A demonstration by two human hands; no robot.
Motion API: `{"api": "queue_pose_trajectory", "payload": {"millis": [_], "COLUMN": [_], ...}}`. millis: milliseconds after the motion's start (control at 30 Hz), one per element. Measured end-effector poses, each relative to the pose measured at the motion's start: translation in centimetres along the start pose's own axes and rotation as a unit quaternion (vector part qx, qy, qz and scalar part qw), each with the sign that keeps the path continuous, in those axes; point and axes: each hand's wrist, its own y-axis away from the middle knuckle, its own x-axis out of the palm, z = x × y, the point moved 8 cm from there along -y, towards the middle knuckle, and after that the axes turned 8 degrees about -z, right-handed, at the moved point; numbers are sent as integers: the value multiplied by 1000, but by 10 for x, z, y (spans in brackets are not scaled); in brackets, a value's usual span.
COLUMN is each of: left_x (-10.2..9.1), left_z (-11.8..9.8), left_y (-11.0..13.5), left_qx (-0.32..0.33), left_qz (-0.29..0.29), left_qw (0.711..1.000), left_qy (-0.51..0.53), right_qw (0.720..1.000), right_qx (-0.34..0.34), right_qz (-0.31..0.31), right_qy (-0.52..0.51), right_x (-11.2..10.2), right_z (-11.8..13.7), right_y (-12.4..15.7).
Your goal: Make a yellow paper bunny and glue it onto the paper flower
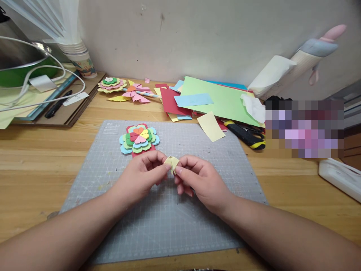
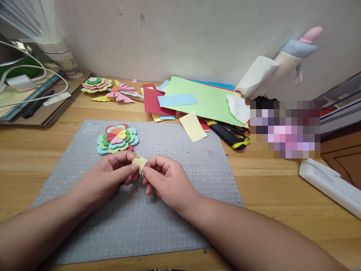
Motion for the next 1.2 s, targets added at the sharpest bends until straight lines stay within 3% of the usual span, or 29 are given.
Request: {"api": "queue_pose_trajectory", "payload": {"millis": [567, 867, 1067, 1200], "left_x": [1, 4, 5, 7], "left_z": [-2, -6, -1, -8], "left_y": [1, 1, 1, 2], "left_qx": [-4, 12, 4, 30], "left_qz": [-9, 12, 34, 33], "left_qw": [1000, 999, 999, 999], "left_qy": [-7, 29, 3, -21], "right_qw": [1000, 1000, 1000, 999], "right_qx": [-14, -21, -4, -3], "right_qz": [-3, 19, 17, 20], "right_qy": [15, 3, 12, 31], "right_x": [-1, 3, 2, 3], "right_z": [1, 3, 1, 1], "right_y": [1, 0, 1, 2]}}
